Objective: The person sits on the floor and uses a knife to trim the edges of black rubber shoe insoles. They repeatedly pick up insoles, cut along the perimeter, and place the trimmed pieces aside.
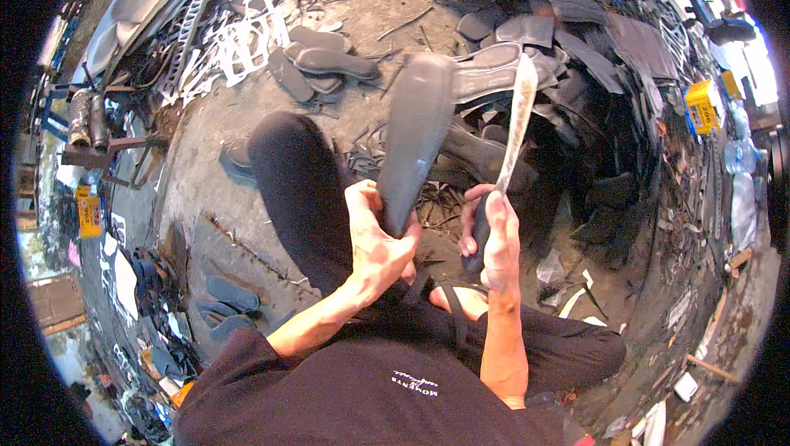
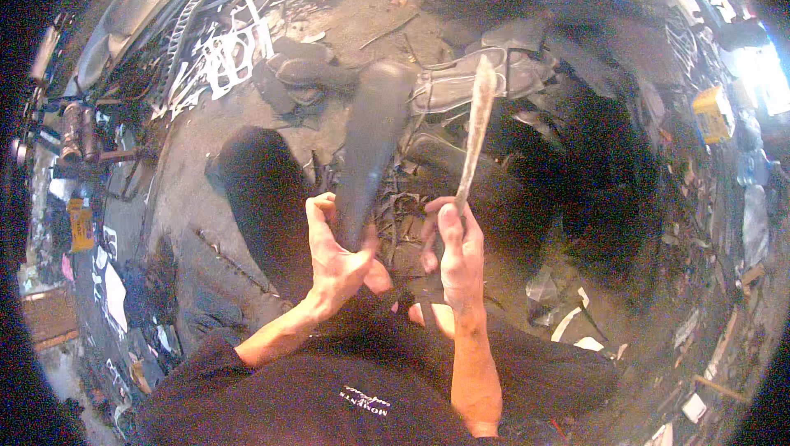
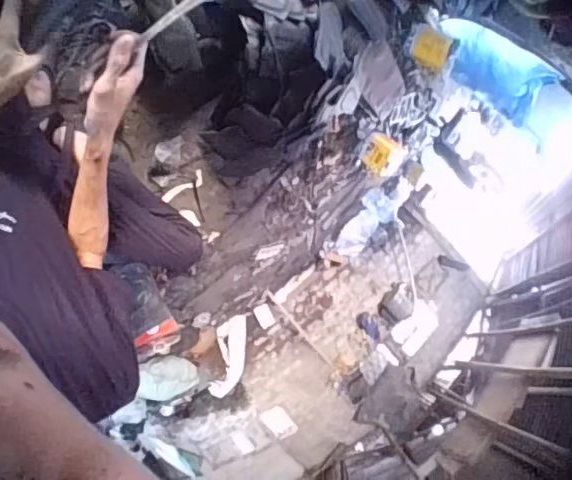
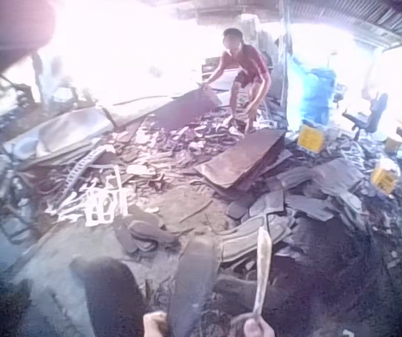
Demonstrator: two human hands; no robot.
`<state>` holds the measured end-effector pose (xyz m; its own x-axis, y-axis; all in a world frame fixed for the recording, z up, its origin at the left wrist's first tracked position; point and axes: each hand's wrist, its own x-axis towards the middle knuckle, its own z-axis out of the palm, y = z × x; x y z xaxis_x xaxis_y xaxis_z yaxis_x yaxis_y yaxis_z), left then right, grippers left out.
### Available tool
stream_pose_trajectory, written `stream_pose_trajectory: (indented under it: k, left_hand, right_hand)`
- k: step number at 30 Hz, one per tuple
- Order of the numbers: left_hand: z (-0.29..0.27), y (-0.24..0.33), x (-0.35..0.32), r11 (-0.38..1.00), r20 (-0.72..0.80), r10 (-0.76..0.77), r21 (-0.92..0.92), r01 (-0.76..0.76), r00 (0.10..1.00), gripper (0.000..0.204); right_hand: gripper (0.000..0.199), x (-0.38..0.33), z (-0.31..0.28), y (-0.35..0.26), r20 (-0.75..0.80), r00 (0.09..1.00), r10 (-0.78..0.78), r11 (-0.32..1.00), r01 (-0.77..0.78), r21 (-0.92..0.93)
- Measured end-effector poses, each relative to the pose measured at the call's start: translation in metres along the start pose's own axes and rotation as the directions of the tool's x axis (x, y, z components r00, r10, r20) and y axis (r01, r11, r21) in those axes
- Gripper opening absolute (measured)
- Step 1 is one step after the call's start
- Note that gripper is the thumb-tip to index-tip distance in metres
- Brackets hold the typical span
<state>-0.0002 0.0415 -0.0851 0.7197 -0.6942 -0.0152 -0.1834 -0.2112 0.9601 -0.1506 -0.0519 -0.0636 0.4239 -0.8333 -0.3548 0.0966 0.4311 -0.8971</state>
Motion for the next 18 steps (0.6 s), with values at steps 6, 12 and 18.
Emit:
stream_pose_trajectory:
  k: [6,12,18]
  left_hand:
    - [0.029,-0.014,-0.024,0.936,0.436,0.198,0.182,-0.302,0.878,0.073]
    - [0.057,-0.022,0.002,0.967,0.644,0.160,0.051,-0.251,0.748,0.060]
    - [0.149,-0.055,0.050,0.795,0.552,0.304,0.302,-0.526,0.776,0.076]
  right_hand:
    - [0.066,0.015,-0.020,0.009,-0.431,0.902,-0.023,0.999,0.030,0.010]
    - [0.057,-0.051,-0.144,-0.082,-0.719,0.427,-0.548,0.778,-0.054,-0.626]
    - [0.058,-0.261,-0.285,-0.149,-0.609,-0.050,-0.791,0.285,-0.912,-0.296]
